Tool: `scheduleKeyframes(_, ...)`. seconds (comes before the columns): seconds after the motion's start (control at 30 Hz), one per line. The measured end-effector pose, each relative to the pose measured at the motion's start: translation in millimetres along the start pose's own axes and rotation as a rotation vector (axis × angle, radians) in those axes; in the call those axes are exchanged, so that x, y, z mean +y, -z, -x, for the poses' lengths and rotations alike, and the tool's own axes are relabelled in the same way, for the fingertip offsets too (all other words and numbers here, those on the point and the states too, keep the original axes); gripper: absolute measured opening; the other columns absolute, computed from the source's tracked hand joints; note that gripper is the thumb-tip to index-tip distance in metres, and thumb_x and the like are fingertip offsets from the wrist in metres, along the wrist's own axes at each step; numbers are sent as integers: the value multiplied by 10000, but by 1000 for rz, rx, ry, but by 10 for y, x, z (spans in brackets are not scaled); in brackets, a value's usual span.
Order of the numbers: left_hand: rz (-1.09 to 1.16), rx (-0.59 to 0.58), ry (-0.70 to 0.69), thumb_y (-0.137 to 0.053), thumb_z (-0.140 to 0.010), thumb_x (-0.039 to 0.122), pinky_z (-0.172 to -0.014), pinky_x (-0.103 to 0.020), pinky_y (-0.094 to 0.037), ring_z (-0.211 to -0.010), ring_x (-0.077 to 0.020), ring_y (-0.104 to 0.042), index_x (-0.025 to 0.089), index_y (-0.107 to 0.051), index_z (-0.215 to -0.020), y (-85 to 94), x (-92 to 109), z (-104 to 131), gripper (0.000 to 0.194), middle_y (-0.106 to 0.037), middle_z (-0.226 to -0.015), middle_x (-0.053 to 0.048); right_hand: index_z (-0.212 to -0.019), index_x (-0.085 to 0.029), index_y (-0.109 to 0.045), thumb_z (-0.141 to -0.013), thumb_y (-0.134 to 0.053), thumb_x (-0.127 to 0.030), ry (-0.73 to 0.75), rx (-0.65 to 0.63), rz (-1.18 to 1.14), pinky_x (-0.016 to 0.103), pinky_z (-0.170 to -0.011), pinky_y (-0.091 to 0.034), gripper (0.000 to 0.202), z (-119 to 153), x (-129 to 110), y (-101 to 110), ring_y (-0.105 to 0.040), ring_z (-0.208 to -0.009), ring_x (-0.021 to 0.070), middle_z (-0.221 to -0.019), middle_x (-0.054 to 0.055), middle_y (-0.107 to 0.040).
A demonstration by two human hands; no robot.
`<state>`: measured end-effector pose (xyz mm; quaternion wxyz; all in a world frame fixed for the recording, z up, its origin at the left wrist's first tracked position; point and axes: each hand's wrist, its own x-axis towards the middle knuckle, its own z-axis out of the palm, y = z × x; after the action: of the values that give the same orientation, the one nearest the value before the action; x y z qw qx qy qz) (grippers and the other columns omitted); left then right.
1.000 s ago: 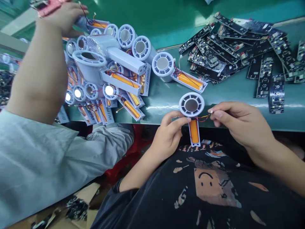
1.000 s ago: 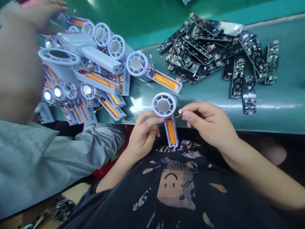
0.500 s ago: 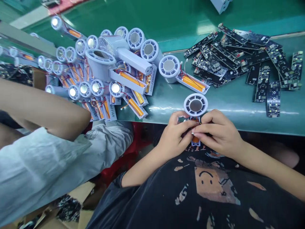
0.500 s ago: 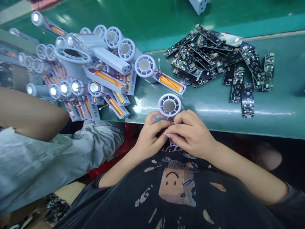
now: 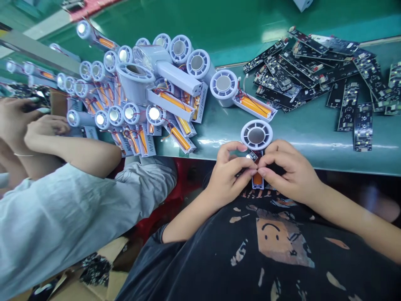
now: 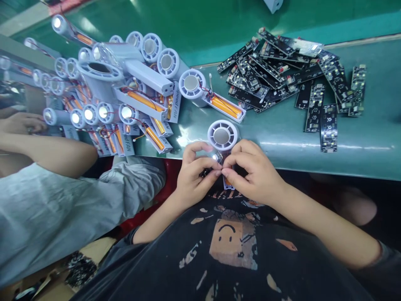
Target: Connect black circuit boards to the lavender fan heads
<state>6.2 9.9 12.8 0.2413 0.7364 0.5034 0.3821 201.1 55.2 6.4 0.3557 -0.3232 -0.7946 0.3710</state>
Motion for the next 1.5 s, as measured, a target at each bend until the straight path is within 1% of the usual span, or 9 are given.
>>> scheduleKeyframes(0.17, 146, 50, 111, -611, -976, 332, -896, -344, -544, -1072, -186, -583, 216, -637, -942, -37, -4, 27, 124, -550, -1136, -61, -1015, -268, -664, -914, -687, -211, 176, 176, 254, 410, -790, -446, 118, 38, 4, -74, -625, -869, 223, -904, 18, -721)
scheduleKeyframes(0.37, 518, 56, 331, -673, -925, 431, -631, -210, -535, -784, -85, -587, 269, -511, -1139, -144, -85, 125, 313, -529, -1193, -41, -907, -274, -680, -899, -668, -150, 159, 224, 138, 376, -725, -464, 126, -27, 44, -67, -640, -724, 177, -801, -12, -710)
scheduleKeyframes(0.5, 806, 28, 560, -655, -928, 463, -446, -166, -449, -518, -43, -527, 264, -478, -1150, -171, -92, 171, 347, -602, -896, 28, -846, -266, -659, -888, -654, -155, 134, 224, 249, 379, -663, -422, 119, -47, -3, -44, -586, -676, 189, -742, 0, -666)
scheduleKeyframes(0.67, 959, -21, 590, -621, -957, 402, -466, -168, -508, -505, -85, -612, 242, -483, -1242, -173, -41, 174, 354, -606, -663, 63, -831, -264, -640, -898, -632, -154, 123, 197, 304, 387, -666, -406, 130, -84, -63, -50, -571, -711, 209, -756, 22, -660)
scheduleKeyframes(0.8, 875, -14, 579, -607, -966, 397, -417, -157, -502, -524, -63, -632, 281, -467, -1264, -158, -21, 174, 348, -656, -952, 1, -847, -282, -658, -919, -607, -162, 101, 182, 295, 389, -671, -392, 149, -97, -47, -65, -575, -711, 205, -756, 10, -656)
scheduleKeyframes(0.93, 637, 3, 473, -575, -984, 413, -397, -129, -478, -588, -18, -641, 246, -559, -1072, -91, -4, 153, 189, -488, -1348, -74, -885, -294, -662, -925, -630, -170, 189, 167, 216, 378, -688, -414, 134, -75, -12, -52, -594, -706, 182, -758, -17, -656)
scheduleKeyframes(1.07, 522, -78, 424, -603, -967, 440, -423, -132, -491, -602, -10, -630, 197, -601, -979, -25, 4, 116, 243, -467, -1371, -95, -939, -322, -668, -926, -640, -166, 243, 140, 213, 385, -720, -419, 159, -58, 16, -40, -613, -748, 187, -770, -28, -666)
scheduleKeyframes(1.27, 483, -35, 397, -615, -969, 396, -465, -171, -523, -589, -15, -614, 184, -628, -930, -6, 7, 95, 217, -508, -1336, -89, -994, -265, -673, -899, -710, -180, 292, 168, 267, 398, -744, -419, 132, -55, 34, -75, -593, -812, 210, -835, 0, -688)
scheduleKeyframes(1.5, 291, 0, 311, -610, -976, 355, -511, -172, -519, -652, -27, -579, 197, -671, -954, -5, -20, 103, 170, -503, -1306, -80, -896, -265, -679, -907, -691, -158, 134, 167, 156, 384, -744, -433, 109, -67, -36, -86, -617, -787, 183, -800, -12, -682)
